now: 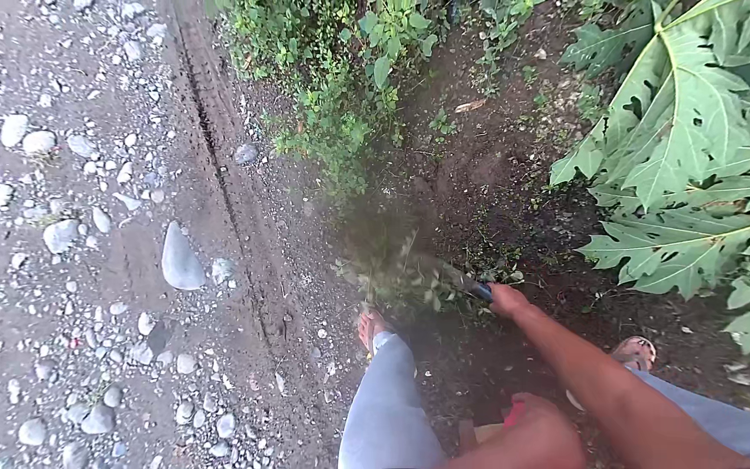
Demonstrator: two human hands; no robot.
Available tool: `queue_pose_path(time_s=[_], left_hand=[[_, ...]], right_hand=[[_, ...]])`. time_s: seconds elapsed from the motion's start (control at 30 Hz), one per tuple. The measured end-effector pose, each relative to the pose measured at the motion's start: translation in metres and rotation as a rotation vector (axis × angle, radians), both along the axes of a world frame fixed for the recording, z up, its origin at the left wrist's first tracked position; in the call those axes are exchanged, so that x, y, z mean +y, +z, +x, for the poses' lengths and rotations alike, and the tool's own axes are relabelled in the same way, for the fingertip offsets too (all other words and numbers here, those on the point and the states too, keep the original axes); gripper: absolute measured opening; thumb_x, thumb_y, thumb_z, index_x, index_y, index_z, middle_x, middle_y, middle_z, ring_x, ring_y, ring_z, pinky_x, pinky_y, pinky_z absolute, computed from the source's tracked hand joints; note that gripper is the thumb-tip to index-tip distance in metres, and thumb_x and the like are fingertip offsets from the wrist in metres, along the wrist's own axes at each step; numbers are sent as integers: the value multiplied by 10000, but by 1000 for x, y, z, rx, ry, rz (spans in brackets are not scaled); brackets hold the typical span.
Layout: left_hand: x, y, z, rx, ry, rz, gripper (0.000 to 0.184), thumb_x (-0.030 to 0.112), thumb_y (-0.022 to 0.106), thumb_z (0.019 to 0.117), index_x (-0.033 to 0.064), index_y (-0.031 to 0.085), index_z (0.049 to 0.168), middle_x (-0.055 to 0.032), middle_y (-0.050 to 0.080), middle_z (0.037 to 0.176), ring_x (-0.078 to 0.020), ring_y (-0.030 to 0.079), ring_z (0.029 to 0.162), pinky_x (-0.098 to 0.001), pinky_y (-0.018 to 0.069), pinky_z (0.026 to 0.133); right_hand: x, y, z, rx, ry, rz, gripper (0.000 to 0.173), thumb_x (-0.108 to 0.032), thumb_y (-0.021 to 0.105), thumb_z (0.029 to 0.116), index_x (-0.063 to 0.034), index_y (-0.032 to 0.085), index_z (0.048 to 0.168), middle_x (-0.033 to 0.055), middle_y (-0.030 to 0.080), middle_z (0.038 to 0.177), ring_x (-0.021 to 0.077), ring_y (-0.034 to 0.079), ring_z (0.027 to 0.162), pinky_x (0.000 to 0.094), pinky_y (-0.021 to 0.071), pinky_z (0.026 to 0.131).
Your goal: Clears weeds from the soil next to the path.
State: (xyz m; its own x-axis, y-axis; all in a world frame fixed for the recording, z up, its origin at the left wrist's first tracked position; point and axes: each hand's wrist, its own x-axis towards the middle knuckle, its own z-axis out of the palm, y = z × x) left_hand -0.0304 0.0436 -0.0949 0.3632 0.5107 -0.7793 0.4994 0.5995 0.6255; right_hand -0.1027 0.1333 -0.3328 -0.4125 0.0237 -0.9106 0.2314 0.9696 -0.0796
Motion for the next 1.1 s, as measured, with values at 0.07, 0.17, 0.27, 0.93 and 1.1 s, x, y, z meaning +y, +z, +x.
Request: queue_pose_path(time_s=[0.07, 0.17, 0.27, 0.93, 1.1], left_hand=[[1, -7, 6, 29, -95, 57, 324, 145, 459, 1085, -48, 659, 1252, -246, 618, 1355, -425, 563, 1303, -638, 441, 1024], [-1, -2, 4, 4, -105, 55, 347, 150, 437, 1096, -62, 628, 1295, -270, 588, 1382, -434, 548, 1313, -648, 429, 1018], [-8, 7, 1, -2, -64, 64, 352, 106, 408, 1098, -111, 596, 1301, -303, 580, 1377, -455, 539, 1323, -655, 420, 1032], [-10, 8, 4, -22, 155, -18, 337, 54, 420, 1073, -157, 590, 1274, -335, 563, 1380, -486, 511, 1342, -673, 421, 1021], [-9, 9, 3, -37, 184, -60, 344, 54, 418, 1071, -146, 584, 1295, -327, 553, 1403, -485, 495, 1360, -676, 409, 1036]], right_hand=[[25, 13, 1, 13, 182, 43, 544, -156, 698, 929, -69, 553, 1447, 264, 643, 1332, 473, 620, 1235, 686, 486, 986], [63, 32, -9, 76, 160, 57, 552, -156, 711, 924, -66, 555, 1446, 276, 659, 1290, 485, 629, 1205, 691, 484, 976], [71, 47, -23, 209, -63, 14, 527, -165, 713, 923, -27, 561, 1408, 291, 669, 1223, 482, 645, 1155, 683, 487, 956], [-44, 27, -51, 341, -402, -37, 552, -162, 700, 944, 41, 513, 1422, 266, 679, 1194, 393, 694, 1073, 567, 533, 959], [-44, 24, -24, 161, -81, 75, 564, -123, 660, 958, 12, 472, 1472, 285, 634, 1322, 451, 629, 1231, 623, 503, 999]])
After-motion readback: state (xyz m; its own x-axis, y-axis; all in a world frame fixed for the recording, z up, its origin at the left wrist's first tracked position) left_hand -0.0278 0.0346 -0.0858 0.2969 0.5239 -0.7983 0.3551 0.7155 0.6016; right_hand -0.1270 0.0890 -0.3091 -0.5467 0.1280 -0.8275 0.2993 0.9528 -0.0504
